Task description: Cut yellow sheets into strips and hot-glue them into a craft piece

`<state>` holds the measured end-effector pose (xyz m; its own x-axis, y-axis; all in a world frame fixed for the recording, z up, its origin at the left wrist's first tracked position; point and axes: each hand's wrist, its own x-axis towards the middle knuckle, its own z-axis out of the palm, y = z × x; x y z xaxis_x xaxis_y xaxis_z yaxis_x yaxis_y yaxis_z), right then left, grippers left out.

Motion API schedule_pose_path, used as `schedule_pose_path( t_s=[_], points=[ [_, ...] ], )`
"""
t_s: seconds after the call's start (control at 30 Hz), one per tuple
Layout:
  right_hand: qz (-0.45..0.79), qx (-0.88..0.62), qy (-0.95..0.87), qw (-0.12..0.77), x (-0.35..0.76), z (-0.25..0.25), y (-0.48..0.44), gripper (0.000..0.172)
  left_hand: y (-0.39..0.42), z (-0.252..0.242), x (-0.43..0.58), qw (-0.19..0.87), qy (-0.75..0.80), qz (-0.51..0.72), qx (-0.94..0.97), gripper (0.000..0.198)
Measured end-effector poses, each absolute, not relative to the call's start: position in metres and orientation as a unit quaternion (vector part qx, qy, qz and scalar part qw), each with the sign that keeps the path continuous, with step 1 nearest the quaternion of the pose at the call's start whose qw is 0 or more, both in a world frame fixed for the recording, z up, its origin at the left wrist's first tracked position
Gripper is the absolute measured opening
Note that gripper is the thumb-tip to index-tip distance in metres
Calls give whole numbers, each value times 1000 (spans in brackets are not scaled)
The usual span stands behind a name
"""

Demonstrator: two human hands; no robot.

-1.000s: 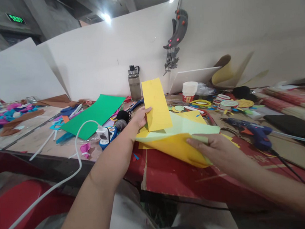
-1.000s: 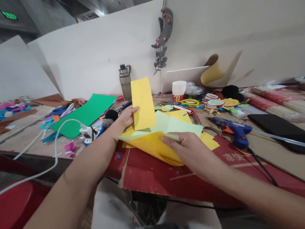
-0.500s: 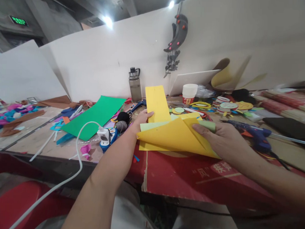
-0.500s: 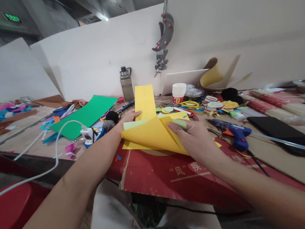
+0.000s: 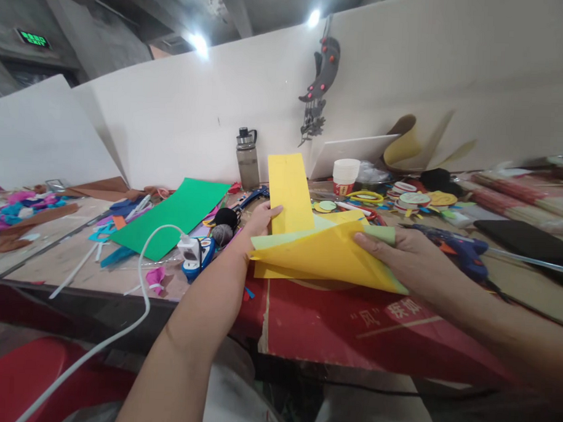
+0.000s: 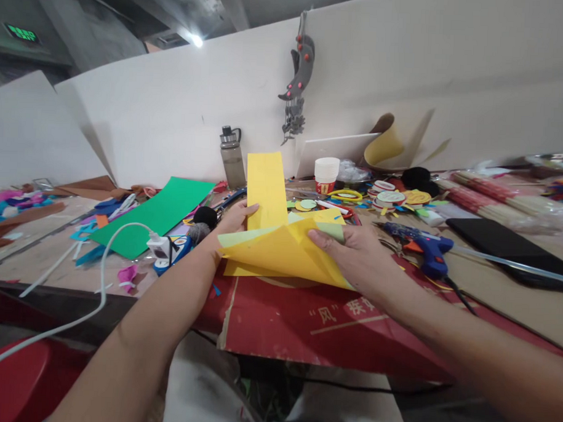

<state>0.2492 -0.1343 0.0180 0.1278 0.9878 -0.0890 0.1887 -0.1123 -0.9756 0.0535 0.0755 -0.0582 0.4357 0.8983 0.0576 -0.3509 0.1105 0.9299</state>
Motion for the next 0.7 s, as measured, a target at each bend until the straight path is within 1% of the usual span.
schedule_pose_path(
  t_s=[0.1, 0.17, 0.23, 0.33, 0.43, 0.5, 0.6, 0.67, 0.7],
  points=[
    [578, -572, -446, 375, 248, 12, -135, 29, 66, -49, 56, 687, 269, 472, 483, 26],
    [631, -544, -454, 316, 246, 7, -136, 28, 63, -45, 57, 695, 271, 456, 486, 24],
    [660, -513, -470, 283, 243, 0, -137, 29, 62, -43, 57, 700, 276, 439, 492, 23],
    [655, -508, -489, 271, 240, -7, -136, 34, 61, -38, 57, 693, 276, 443, 497, 24],
    [621, -514, -530, 263, 240, -10, -135, 39, 59, -30, 56, 687, 264, 453, 503, 26],
    [572, -525, -574, 258, 239, -11, -139, 44, 58, -24, 55, 681, 259, 453, 514, 28],
    [425, -529, -685, 266, 231, -21, -158, 46, 59, -14, 48, 655, 262, 455, 542, 31],
    [311, -464, -785, 266, 222, -32, -176, 38, 62, -7, 40, 630, 265, 466, 562, 32],
    [261, -436, -827, 239, 218, -38, -183, 40, 64, -4, 35, 617, 266, 474, 568, 33]
  ],
)
